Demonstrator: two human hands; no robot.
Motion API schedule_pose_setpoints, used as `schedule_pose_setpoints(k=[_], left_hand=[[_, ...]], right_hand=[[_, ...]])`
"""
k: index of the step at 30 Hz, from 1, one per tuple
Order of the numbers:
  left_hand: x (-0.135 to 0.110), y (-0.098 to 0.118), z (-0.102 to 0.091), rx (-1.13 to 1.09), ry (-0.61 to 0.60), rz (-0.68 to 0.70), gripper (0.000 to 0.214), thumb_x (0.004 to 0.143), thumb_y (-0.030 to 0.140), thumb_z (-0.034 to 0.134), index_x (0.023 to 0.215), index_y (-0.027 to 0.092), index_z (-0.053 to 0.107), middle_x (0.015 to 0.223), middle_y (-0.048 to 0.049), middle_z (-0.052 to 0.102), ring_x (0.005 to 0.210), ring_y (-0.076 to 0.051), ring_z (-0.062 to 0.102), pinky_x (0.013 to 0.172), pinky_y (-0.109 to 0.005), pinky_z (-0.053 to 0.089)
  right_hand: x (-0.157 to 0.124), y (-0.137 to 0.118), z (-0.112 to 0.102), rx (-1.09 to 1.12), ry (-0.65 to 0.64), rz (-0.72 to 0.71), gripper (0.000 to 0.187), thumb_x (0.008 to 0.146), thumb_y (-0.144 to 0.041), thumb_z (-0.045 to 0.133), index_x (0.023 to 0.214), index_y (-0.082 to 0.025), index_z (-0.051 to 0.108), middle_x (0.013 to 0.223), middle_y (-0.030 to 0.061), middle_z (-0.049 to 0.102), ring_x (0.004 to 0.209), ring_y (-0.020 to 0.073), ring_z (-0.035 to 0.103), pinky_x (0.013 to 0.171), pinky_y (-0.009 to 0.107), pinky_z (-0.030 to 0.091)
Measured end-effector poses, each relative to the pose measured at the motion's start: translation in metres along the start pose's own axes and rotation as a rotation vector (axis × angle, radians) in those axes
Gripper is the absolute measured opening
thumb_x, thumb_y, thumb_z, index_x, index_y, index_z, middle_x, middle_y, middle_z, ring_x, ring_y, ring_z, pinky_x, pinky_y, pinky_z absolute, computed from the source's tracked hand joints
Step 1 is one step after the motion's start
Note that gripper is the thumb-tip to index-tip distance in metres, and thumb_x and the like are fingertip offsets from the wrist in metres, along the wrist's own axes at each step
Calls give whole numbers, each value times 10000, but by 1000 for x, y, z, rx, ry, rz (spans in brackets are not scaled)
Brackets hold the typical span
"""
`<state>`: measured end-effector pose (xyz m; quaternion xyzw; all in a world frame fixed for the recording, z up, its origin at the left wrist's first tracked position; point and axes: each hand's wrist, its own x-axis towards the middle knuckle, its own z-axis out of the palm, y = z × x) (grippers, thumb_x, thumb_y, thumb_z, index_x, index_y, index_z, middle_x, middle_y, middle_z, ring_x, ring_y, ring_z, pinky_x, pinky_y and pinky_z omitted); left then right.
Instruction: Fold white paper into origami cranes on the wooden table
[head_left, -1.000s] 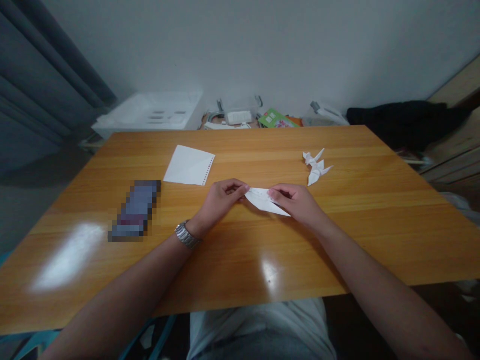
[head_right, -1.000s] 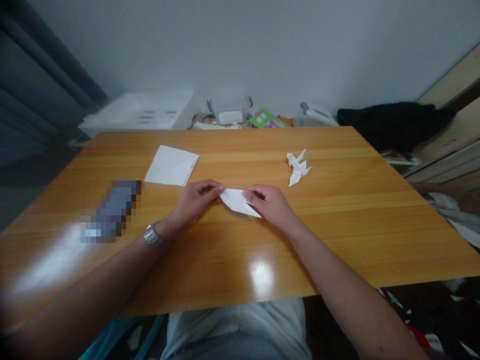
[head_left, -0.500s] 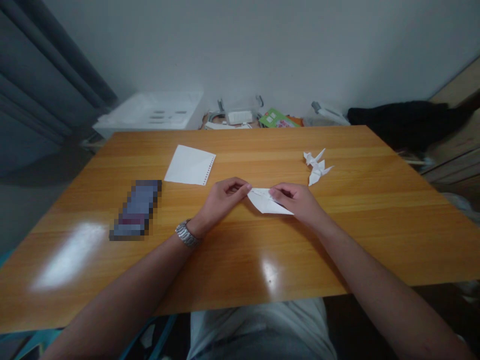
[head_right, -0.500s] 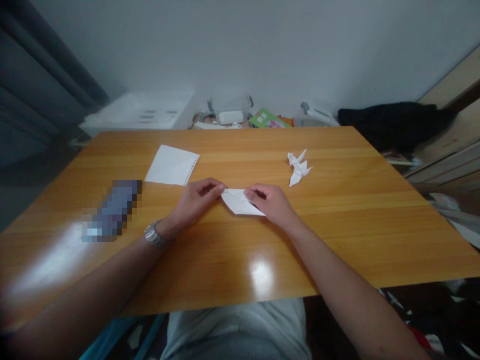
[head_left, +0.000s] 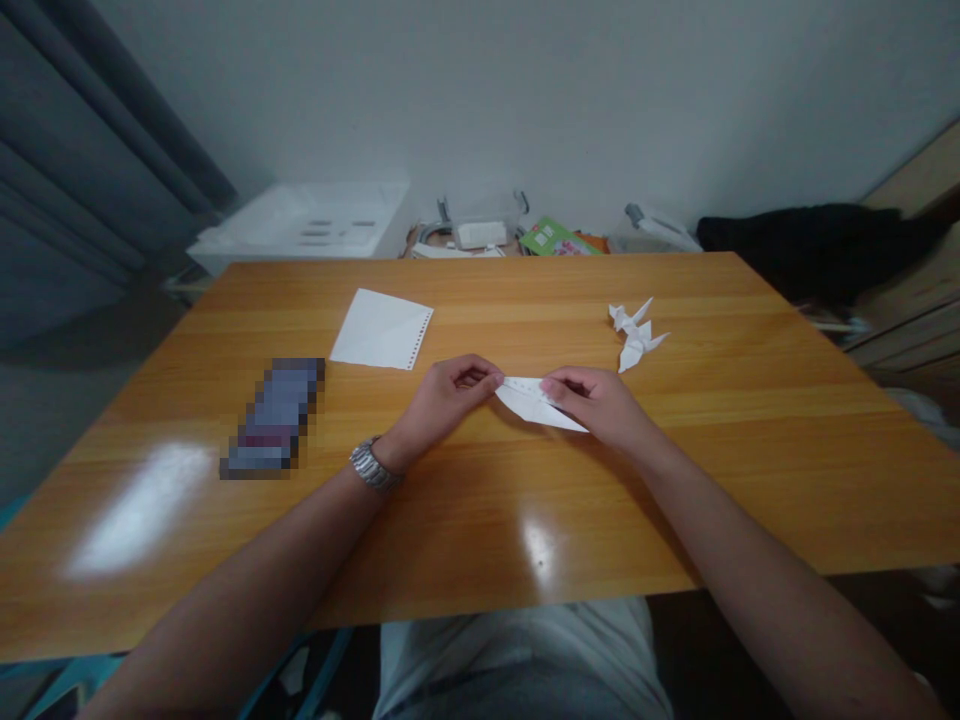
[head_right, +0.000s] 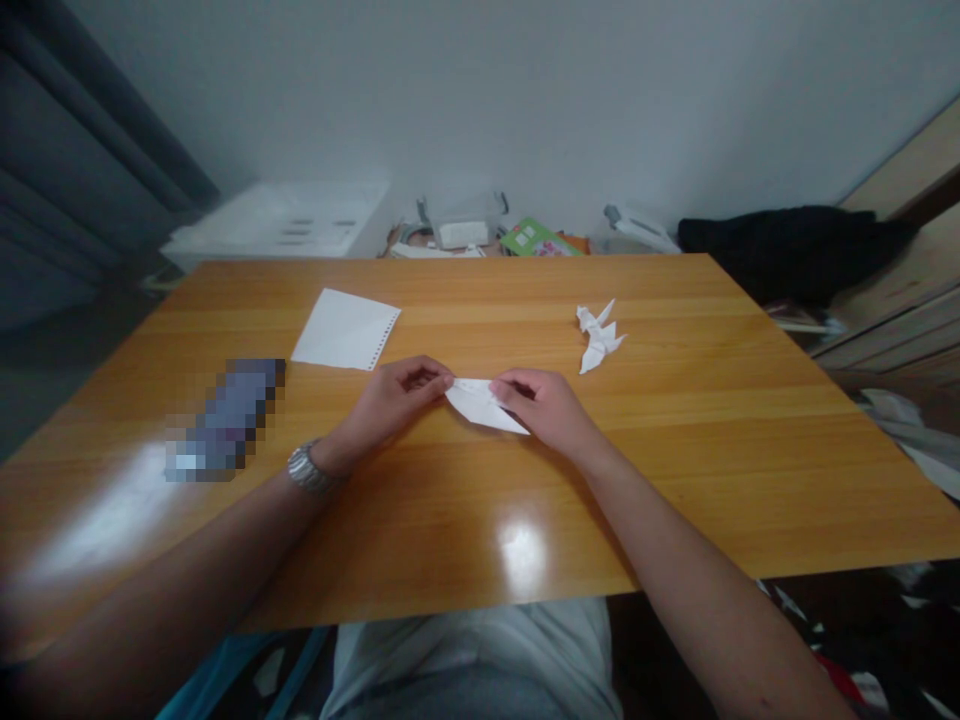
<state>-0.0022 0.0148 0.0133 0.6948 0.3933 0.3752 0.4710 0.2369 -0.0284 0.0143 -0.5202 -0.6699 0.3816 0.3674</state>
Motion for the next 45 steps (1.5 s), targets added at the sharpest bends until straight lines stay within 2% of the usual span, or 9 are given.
schedule_pose_setpoints(k=[4, 10, 17, 20, 27, 33, 39, 42, 45], left_hand=[[1, -4, -1, -83, 4, -29, 290, 881, 419, 721, 919, 131, 716, 872, -63, 735, 725, -122, 643, 680, -238, 523], [1, -4, -3, 1, 0, 4, 298, 915, 430, 684, 888, 135, 714, 788, -40, 707, 702, -119, 621, 637, -221, 484], [-3, 9, 0, 110, 16, 82, 294, 951, 424, 635, 909, 144, 714, 868, -54, 739, 775, -132, 658, 684, -223, 508], [-5, 14, 1, 146, 8, 72, 303, 958, 434, 622, 935, 146, 715, 896, -63, 750, 795, -142, 679, 692, -227, 527], [-3, 9, 1, 184, -32, 63, 209, 937, 342, 650, 927, 148, 727, 902, -56, 759, 796, -136, 680, 722, -228, 534], [-2, 9, -1, 129, -61, 12, 259, 923, 391, 667, 916, 148, 756, 906, -64, 773, 799, -156, 681, 741, -259, 535], [-1, 2, 0, -41, -73, -72, 344, 933, 453, 658, 938, 129, 770, 868, -81, 770, 719, -141, 662, 664, -250, 539], [-2, 6, 0, 34, -85, -23, 336, 962, 425, 623, 866, 127, 745, 803, -67, 751, 690, -131, 650, 649, -235, 530], [-3, 11, -1, 136, -68, 40, 302, 987, 365, 579, 874, 131, 732, 803, -56, 748, 709, -137, 659, 657, -231, 521]], right_hand=[[-1, -2, -1, 17, 6, 5, 350, 942, -482, 616, 881, -161, 743, 797, 27, 686, 717, 161, 566, 632, 274, 382], [0, 0, -2, 26, 10, 5, 340, 937, -479, 619, 895, -165, 743, 814, 27, 695, 722, 162, 569, 641, 279, 388], [1, 4, 0, -2, 18, 2, 374, 934, -514, 614, 891, -169, 752, 781, 29, 680, 694, 162, 557, 621, 282, 389], [1, 5, 1, -1, 17, 0, 367, 938, -510, 614, 904, -173, 755, 794, 31, 693, 693, 161, 564, 618, 281, 393], [1, 5, -2, -14, -6, -8, 366, 945, -502, 611, 924, -171, 764, 830, 41, 719, 734, 174, 596, 641, 283, 410], [2, 3, -7, -11, -35, 9, 410, 931, -541, 612, 947, -163, 769, 860, 54, 724, 752, 190, 601, 650, 294, 426], [3, 7, -8, 2, -17, 15, 410, 927, -545, 620, 948, -165, 772, 859, 51, 729, 762, 193, 610, 664, 292, 431], [3, 9, -6, 6, -16, 18, 397, 929, -535, 623, 951, -169, 774, 858, 50, 728, 764, 191, 610, 671, 291, 433], [3, 11, -5, 4, -11, 23, 407, 929, -543, 619, 939, -165, 769, 831, 47, 715, 738, 182, 595, 647, 285, 421]])
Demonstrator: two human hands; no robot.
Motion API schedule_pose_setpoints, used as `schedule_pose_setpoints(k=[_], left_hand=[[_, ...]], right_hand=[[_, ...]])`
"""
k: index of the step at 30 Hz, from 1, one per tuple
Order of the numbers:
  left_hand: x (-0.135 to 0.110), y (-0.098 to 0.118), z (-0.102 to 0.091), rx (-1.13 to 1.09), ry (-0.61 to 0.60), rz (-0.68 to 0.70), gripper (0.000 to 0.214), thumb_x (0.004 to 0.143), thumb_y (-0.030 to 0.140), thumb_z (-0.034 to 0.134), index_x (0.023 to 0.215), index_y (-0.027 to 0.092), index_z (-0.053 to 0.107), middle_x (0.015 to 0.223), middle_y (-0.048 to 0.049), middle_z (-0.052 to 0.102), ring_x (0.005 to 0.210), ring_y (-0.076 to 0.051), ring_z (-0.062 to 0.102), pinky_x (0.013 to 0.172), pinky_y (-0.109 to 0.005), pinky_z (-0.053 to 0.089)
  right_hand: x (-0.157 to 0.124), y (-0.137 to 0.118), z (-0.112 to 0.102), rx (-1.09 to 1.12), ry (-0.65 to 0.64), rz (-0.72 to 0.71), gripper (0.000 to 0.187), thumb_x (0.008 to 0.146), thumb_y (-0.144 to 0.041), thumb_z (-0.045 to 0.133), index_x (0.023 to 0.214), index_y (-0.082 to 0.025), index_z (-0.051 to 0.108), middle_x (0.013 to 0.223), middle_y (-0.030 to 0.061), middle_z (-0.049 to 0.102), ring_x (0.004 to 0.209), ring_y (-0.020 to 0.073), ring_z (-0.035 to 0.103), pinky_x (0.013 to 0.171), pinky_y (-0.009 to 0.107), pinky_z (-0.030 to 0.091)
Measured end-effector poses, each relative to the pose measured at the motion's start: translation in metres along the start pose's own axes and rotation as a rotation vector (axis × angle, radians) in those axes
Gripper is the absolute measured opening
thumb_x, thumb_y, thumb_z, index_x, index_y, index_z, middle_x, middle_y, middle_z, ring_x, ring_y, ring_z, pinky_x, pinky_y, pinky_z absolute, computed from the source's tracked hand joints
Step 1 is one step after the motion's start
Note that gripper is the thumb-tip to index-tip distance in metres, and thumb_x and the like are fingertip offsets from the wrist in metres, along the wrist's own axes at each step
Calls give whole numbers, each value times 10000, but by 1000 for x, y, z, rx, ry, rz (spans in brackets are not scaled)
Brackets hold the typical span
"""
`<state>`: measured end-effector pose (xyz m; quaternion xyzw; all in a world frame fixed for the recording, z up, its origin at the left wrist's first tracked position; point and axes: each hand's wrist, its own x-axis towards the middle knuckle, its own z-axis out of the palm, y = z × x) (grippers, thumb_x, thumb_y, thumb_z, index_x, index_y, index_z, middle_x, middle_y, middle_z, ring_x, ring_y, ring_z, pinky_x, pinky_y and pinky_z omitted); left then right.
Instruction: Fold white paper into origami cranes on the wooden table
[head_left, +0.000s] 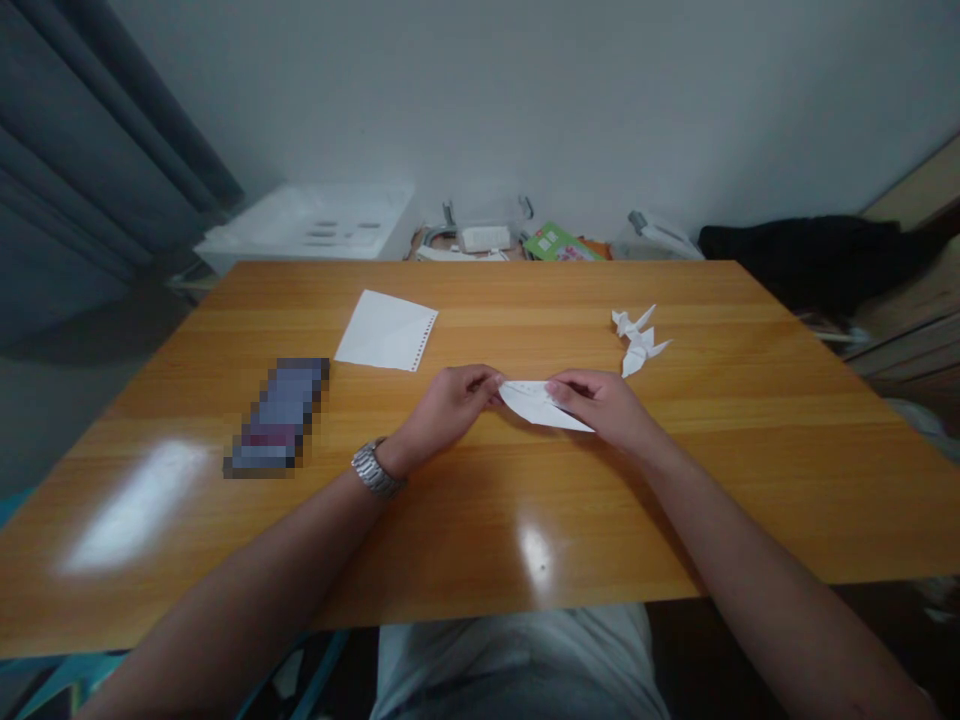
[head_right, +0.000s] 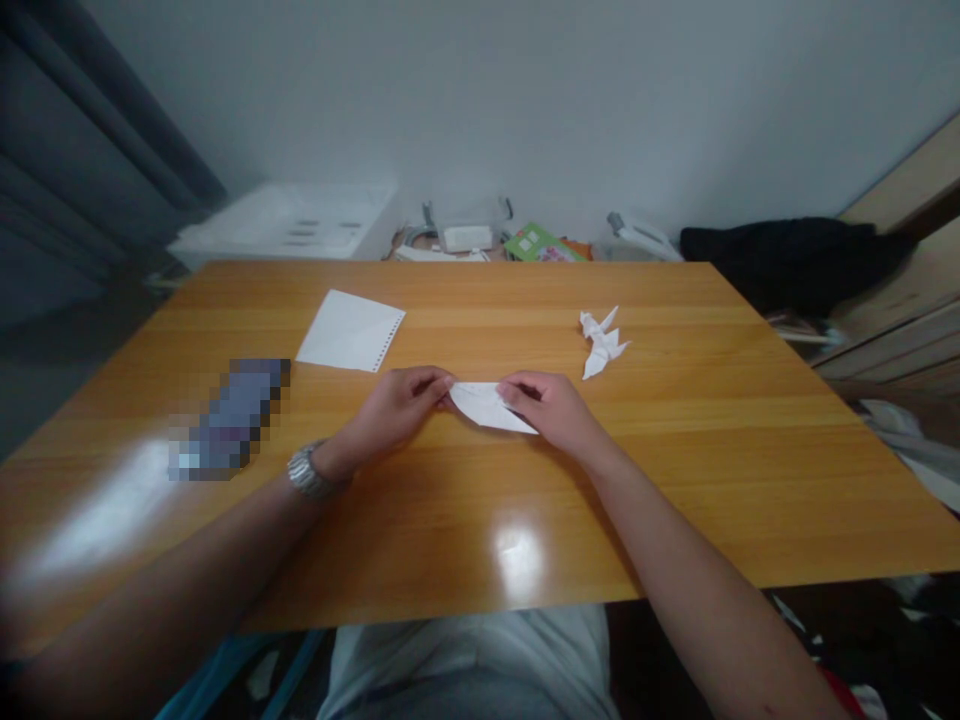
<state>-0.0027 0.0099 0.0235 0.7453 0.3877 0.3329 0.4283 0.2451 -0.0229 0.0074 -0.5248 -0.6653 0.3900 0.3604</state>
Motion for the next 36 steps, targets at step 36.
schedule_pose_setpoints(k=[36], left_hand=[[-1, -8, 0, 37, -115, 20, 248, 951, 372, 648, 1076, 200, 777, 1071, -66, 786, 945, -193, 732, 867, -303, 572]], right_hand=[[-1, -6, -2, -31, -136, 29, 382, 907, -523, 621, 906, -172, 771, 822, 52, 741, 711, 184, 615, 617, 290, 439]])
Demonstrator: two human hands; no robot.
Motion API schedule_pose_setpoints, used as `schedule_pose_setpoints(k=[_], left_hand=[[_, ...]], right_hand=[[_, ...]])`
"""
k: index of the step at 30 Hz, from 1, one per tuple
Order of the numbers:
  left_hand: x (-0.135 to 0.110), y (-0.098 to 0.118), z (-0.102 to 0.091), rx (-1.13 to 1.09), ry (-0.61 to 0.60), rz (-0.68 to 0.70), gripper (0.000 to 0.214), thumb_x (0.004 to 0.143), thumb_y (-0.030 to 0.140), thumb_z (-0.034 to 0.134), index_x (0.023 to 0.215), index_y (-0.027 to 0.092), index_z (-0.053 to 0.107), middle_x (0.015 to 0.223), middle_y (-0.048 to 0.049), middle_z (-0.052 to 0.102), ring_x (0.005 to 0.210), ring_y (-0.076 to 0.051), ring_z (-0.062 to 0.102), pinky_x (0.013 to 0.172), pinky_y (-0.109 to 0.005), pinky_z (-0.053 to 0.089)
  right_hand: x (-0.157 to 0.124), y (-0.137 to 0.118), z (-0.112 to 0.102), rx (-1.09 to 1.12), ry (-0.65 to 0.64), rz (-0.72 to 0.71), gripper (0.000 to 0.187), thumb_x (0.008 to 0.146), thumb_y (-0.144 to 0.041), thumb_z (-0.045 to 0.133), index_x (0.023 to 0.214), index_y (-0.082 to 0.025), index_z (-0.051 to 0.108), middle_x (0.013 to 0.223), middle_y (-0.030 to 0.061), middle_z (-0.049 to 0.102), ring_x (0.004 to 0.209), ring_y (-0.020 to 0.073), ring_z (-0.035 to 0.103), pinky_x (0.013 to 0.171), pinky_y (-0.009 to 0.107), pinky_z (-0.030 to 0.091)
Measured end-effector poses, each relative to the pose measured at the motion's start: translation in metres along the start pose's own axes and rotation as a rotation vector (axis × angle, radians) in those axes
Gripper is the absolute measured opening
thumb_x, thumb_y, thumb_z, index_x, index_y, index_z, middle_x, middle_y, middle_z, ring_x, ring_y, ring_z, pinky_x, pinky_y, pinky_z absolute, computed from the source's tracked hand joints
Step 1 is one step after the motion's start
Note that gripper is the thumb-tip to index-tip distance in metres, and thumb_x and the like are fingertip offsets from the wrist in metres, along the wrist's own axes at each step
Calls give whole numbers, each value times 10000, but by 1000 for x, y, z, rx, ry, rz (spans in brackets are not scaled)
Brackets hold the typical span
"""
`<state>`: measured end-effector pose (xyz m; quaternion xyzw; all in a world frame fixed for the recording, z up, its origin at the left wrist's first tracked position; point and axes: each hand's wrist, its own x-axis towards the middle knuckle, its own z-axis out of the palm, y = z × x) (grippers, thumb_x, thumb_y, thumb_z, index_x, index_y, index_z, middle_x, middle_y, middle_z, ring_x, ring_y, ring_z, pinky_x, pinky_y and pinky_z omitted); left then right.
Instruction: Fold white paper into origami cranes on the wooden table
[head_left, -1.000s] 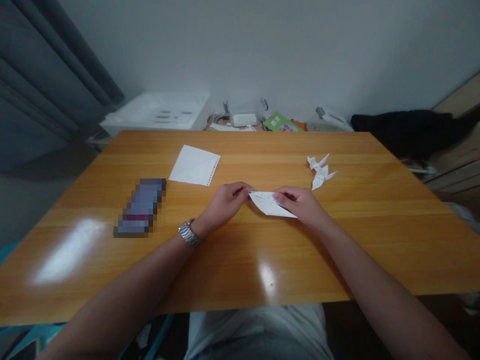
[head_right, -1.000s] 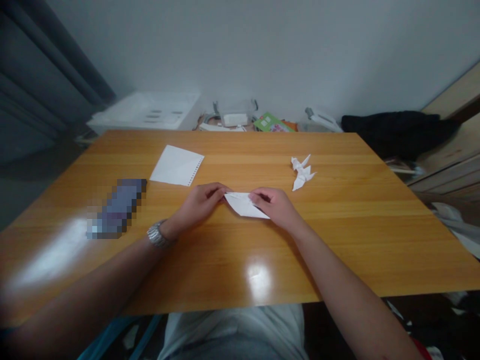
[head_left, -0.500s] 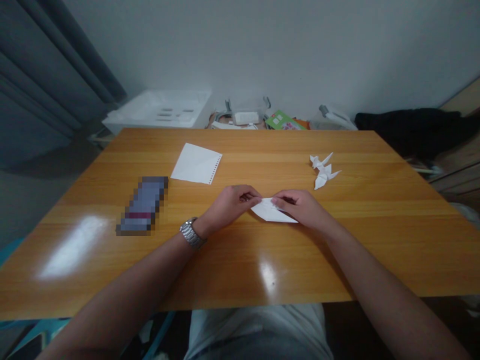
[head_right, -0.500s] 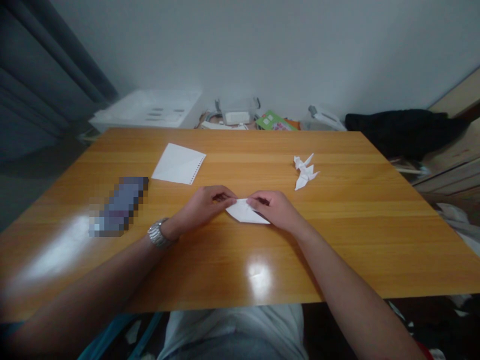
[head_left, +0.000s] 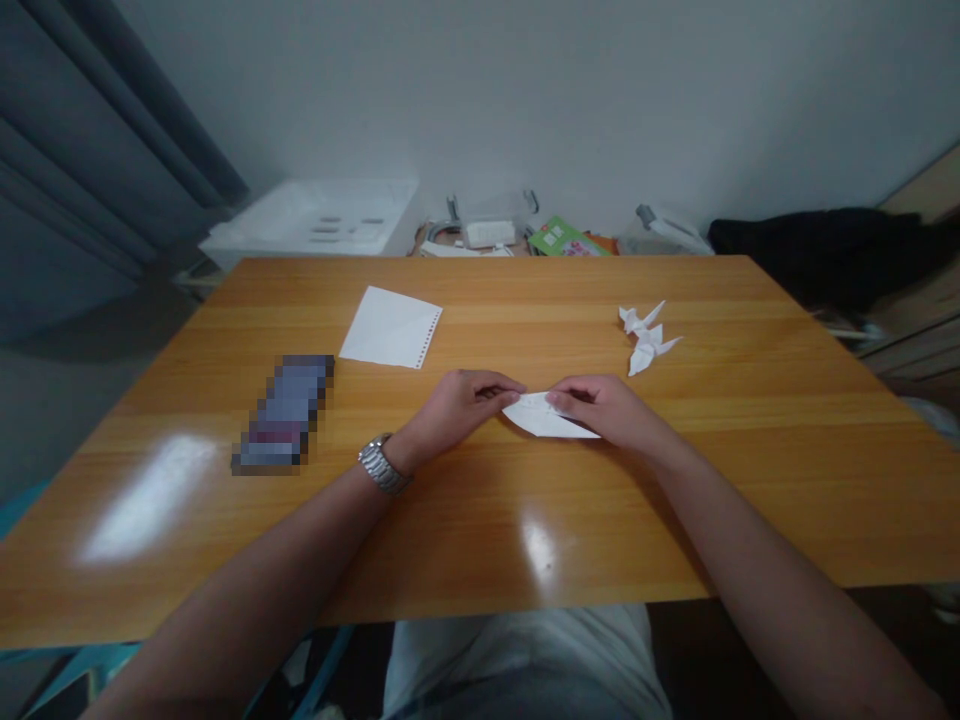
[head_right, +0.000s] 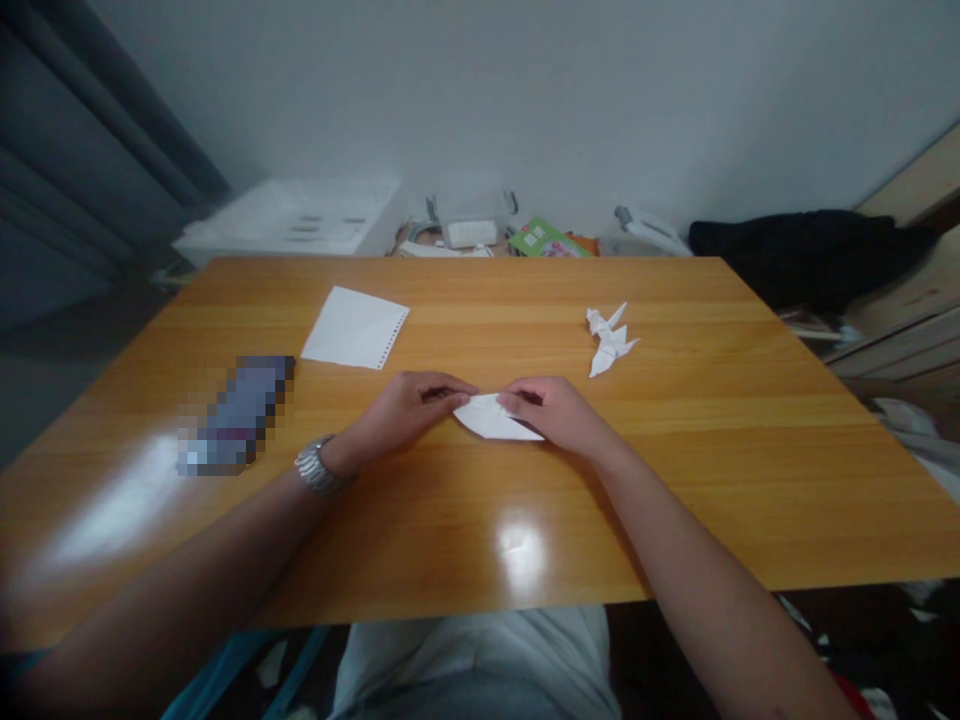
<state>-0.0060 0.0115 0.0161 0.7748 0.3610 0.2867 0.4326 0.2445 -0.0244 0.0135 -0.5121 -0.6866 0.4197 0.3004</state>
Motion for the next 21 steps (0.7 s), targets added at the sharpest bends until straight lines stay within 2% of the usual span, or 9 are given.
schedule_pose_setpoints(k=[7, 14, 18, 21], left_hand=[[-1, 3, -2, -39, -98, 47, 239, 975, 325, 615, 1117, 188, 749, 1102, -76, 768, 984, -177, 714, 896, -293, 558], [-1, -2, -5, -10, -30, 16, 229, 962, 328, 635, 1091, 181, 752, 1061, -66, 775, 928, -167, 715, 841, -267, 551], [-1, -1, -6, 34, -33, 34, 229, 970, 320, 618, 1097, 185, 752, 1041, -56, 778, 891, -157, 708, 816, -254, 544], [-2, 1, -6, 72, -46, 56, 236, 989, 319, 585, 1090, 180, 747, 1064, -54, 773, 938, -163, 706, 841, -259, 533]], right_hand=[[0, 1, -1, 22, -27, 8, 382, 900, -524, 623, 886, -169, 762, 819, 52, 739, 707, 183, 612, 641, 297, 448], [0, 3, -3, 12, -2, -2, 389, 900, -535, 624, 914, -175, 772, 860, 58, 751, 751, 199, 636, 682, 310, 466], [0, 2, -3, -3, -5, -3, 393, 902, -528, 623, 916, -163, 769, 870, 64, 753, 760, 201, 637, 695, 309, 468], [0, 1, -3, -9, -26, 0, 403, 909, -529, 614, 922, -156, 767, 871, 64, 751, 760, 195, 632, 697, 303, 465]])
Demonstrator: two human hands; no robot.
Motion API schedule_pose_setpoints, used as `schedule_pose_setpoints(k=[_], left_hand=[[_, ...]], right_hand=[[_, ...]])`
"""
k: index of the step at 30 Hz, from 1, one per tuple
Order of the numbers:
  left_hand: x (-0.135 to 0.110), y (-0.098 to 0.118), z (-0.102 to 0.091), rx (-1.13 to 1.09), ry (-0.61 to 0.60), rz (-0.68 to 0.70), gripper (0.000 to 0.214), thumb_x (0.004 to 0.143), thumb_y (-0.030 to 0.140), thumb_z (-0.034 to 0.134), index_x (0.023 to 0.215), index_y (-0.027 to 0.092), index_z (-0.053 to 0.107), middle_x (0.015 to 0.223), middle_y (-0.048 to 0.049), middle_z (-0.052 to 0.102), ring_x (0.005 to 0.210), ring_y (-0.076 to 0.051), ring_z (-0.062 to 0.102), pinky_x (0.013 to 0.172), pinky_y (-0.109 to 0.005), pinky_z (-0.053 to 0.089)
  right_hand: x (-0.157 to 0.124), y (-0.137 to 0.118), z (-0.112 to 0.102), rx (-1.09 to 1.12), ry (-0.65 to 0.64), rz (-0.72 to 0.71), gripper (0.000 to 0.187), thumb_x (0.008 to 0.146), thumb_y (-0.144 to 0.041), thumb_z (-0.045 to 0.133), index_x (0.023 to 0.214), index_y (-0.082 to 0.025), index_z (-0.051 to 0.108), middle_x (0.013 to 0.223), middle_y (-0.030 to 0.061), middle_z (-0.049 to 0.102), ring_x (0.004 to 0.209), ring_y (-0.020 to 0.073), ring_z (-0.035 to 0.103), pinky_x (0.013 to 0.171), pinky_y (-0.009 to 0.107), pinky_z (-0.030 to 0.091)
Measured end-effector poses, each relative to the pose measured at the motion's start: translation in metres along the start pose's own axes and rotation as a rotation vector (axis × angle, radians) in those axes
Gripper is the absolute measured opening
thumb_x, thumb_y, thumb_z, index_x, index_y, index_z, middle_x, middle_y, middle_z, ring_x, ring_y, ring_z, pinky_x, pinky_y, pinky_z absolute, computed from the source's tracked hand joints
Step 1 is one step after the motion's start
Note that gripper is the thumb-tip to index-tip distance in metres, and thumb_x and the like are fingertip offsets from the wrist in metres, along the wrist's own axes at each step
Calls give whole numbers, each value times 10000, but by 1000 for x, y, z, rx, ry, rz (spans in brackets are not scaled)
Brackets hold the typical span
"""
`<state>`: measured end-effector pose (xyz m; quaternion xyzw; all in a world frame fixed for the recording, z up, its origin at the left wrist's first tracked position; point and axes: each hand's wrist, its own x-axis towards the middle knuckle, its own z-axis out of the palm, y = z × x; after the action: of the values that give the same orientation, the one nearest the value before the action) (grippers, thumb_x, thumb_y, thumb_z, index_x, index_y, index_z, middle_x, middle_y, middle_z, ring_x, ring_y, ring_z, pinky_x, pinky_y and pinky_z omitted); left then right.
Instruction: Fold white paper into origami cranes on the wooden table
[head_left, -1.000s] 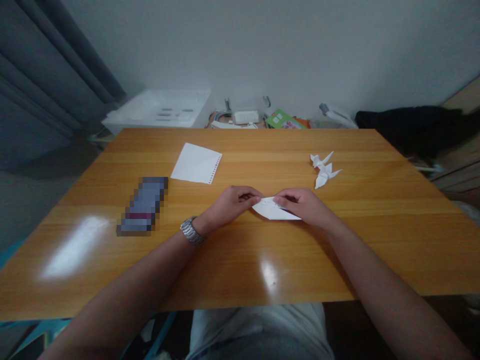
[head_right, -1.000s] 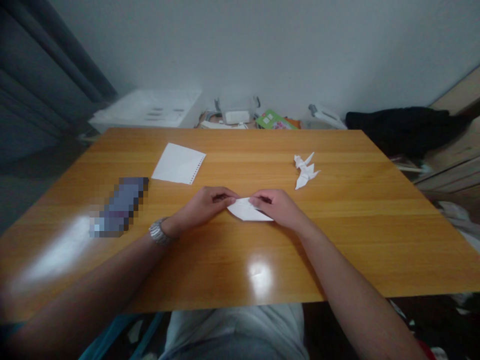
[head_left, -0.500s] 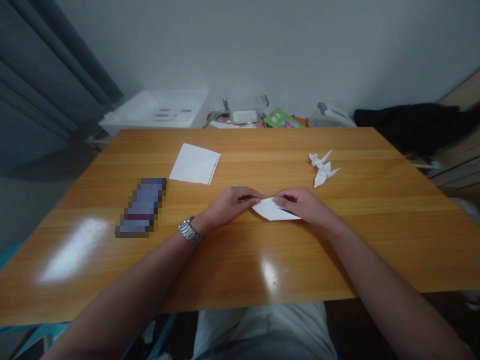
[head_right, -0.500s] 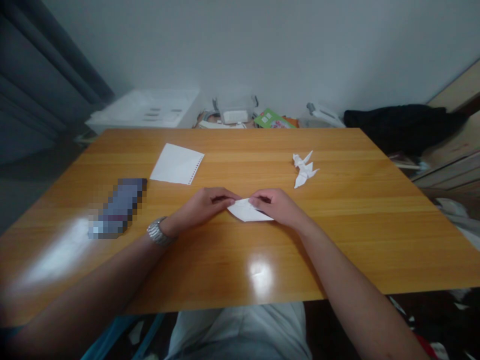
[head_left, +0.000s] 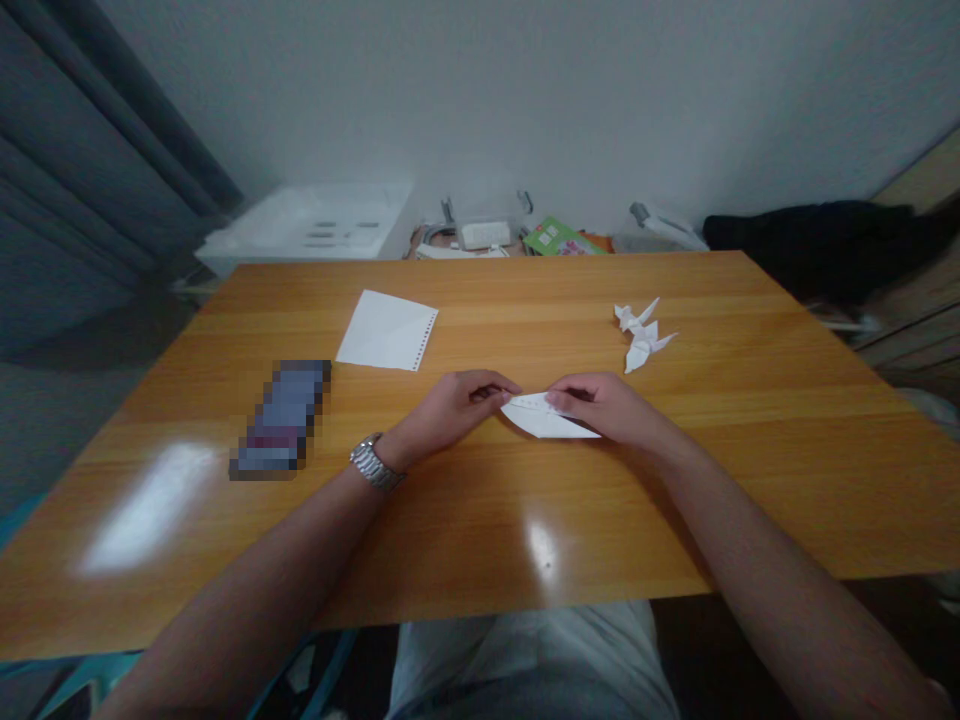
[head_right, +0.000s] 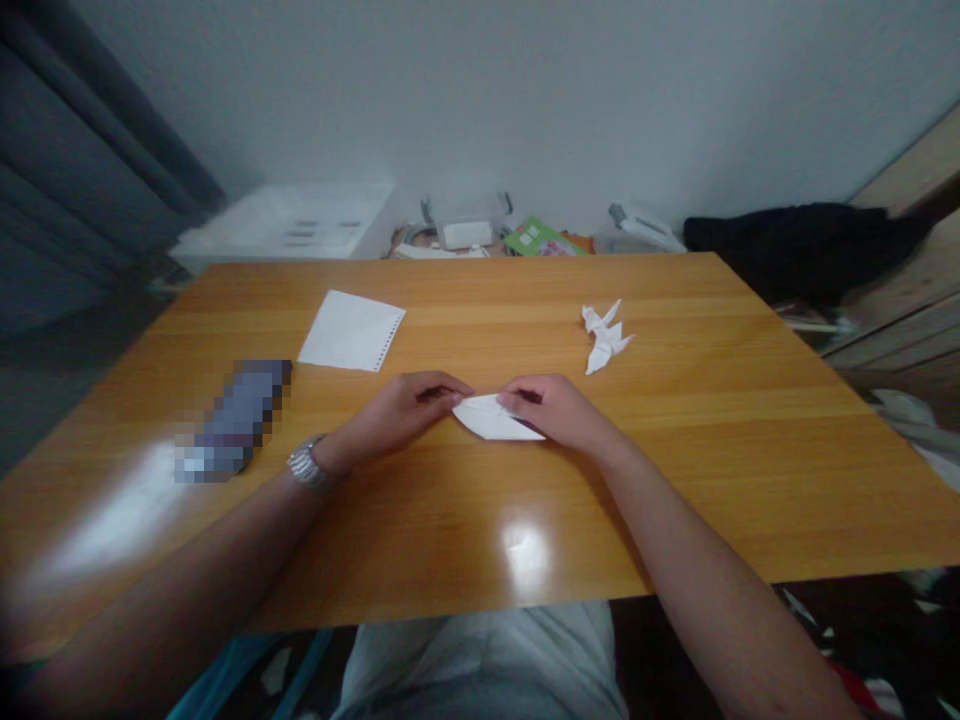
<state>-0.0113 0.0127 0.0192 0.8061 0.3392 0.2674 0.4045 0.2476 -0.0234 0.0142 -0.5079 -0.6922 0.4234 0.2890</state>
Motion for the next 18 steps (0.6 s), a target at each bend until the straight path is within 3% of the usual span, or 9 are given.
schedule_pose_setpoints(k=[5, 11, 18], left_hand=[[-2, 4, 2, 43, 19, 1, 325, 1025, 407, 525, 1080, 169, 738, 1062, -64, 766, 939, -167, 699, 818, -263, 519], [-4, 3, 8, -26, -65, -30, 326, 939, 447, 661, 1100, 176, 741, 1027, -63, 760, 883, -161, 688, 770, -253, 523], [-4, 7, 11, -44, -135, -60, 248, 933, 357, 655, 1062, 174, 763, 911, -43, 757, 768, -131, 655, 664, -217, 487]], right_hand=[[0, 1, 1, 0, -64, 22, 407, 904, -530, 620, 936, -153, 771, 869, 64, 745, 746, 190, 622, 671, 292, 455], [-3, 1, 6, -6, -156, 8, 404, 904, -529, 629, 977, -168, 794, 873, 66, 755, 775, 207, 643, 686, 308, 470], [-3, 1, 8, -21, -167, 7, 376, 906, -506, 645, 999, -176, 799, 881, 65, 765, 789, 210, 656, 687, 309, 480]])
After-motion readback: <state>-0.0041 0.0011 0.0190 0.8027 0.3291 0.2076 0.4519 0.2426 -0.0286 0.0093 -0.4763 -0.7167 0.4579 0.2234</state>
